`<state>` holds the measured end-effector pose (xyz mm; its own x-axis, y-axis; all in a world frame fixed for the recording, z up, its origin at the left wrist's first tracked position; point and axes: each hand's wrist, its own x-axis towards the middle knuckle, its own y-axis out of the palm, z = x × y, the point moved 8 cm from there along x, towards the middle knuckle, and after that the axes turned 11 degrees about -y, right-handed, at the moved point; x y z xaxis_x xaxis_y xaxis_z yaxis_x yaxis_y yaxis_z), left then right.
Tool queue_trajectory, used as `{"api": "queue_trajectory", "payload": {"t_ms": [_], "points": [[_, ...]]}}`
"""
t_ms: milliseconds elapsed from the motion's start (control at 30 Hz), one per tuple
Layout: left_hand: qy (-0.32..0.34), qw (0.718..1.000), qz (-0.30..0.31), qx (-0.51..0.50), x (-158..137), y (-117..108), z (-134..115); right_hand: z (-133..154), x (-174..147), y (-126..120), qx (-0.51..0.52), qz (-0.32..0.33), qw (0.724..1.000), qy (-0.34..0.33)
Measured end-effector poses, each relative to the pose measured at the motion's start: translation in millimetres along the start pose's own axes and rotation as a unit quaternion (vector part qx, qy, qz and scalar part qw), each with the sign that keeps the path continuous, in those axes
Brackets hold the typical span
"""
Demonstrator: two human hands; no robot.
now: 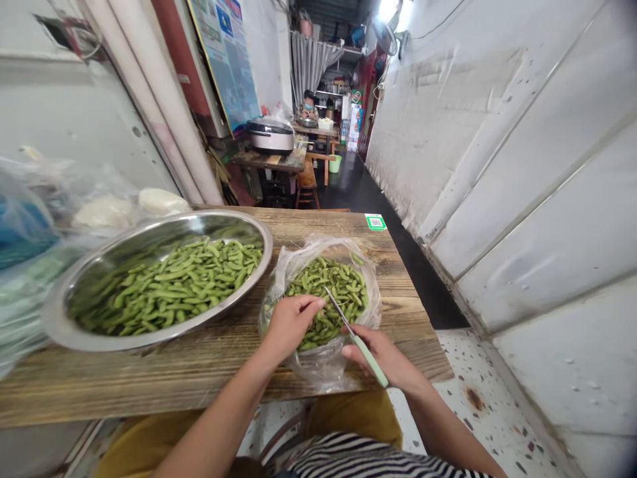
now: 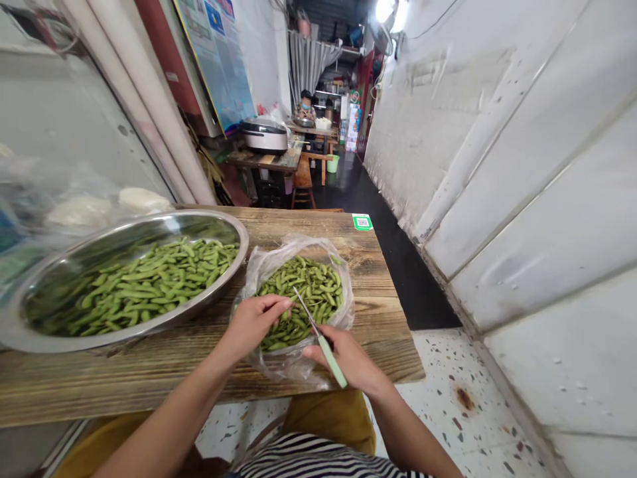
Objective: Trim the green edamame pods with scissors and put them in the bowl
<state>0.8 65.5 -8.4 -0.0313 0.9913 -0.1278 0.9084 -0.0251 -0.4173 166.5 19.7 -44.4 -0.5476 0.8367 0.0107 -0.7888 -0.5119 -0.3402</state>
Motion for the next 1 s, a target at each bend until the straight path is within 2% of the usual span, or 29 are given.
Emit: {"api": "queue_trajectory", "payload": {"t_ms": [100,233,467,567,633,733,833,1000], "points": [[-0.034,0.999,-0.008,-0.030,1,-3,7,9,2,-2,-0.040,-0.005,0.999,-0.029],[-0.051,0.997,0.023,-0.050,1,3,14,16,3,0,-0.046,0.006,0.998,-0.049],[-0.073,0.991,0.053,-0.096,0,10,20,8,5,2,0.005,-0.010,1.000,-0.003],[-0.112,0.974,0.059,-0.189,1,13,25,-6,5,8,0.073,-0.011,0.996,0.048],[-0.136,0.947,0.058,-0.285,1,14,28,-13,3,11,0.122,-0.016,0.990,0.071],[-0.149,0.909,0.050,-0.387,0,14,27,-10,1,12,0.151,-0.018,0.987,0.048],[-0.159,0.902,0.038,-0.398,-2,12,27,-3,0,11,0.137,-0.006,0.990,0.019],[-0.159,0.912,0.039,-0.377,-4,11,26,-3,0,11,0.140,-0.003,0.989,0.036]]}}
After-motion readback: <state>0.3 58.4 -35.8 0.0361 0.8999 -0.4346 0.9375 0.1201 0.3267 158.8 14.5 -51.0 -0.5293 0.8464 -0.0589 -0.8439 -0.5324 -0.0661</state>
